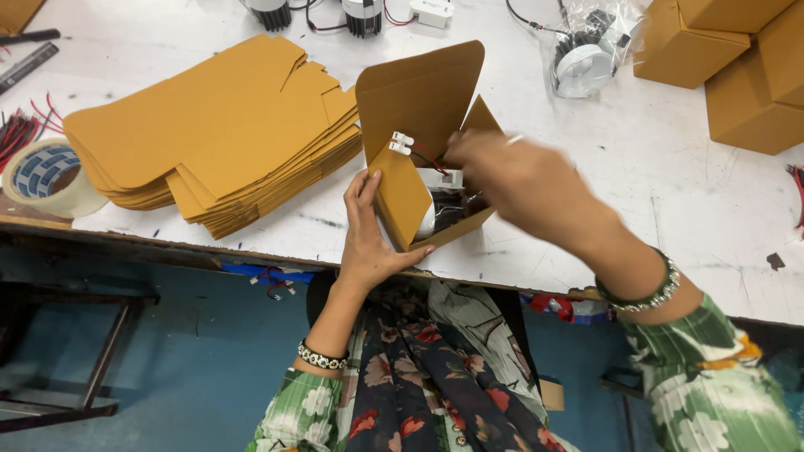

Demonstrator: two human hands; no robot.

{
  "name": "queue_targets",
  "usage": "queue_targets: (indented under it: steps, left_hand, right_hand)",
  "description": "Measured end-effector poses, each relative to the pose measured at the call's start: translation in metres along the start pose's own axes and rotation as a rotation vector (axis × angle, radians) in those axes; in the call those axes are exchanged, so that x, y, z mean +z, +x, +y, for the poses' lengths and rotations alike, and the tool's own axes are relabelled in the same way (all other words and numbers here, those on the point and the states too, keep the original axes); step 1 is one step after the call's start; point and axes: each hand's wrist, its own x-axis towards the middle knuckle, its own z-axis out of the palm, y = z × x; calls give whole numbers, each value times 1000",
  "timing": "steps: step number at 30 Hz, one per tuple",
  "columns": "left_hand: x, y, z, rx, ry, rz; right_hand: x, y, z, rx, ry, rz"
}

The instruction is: The person assembles flat cardboard boxes and packs LED light fixtures into them. They place a plastic bag inside the box, insert the light fixture, fold the flaps, and close the box. The process is repeated for multiple units.

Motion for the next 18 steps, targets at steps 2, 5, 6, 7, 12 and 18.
queue_targets:
  steps: [2, 5, 6, 7, 12, 18]
  left_hand:
    - [2, -3, -1, 3, 2, 3]
    - [3, -4, -4, 0, -23, -3]
    - [2, -3, -5, -6, -45, -7]
    - [0, -3, -6, -12, -67, -12]
    - [-40, 9, -10, -3, -69, -65]
    - [-86, 30, 38, 39, -7, 44]
  right_hand:
    - [-23, -4, -5, -54, -219, 106]
    - [-25, -5, -14, -158, -479, 134]
    - [-22, -6, -15, -198, -555, 119]
    - [-18, -10, -15, -195, -515, 114]
    - [-10, -38, 17, 4, -199, 213]
    - [57, -26, 75, 434, 1109, 193]
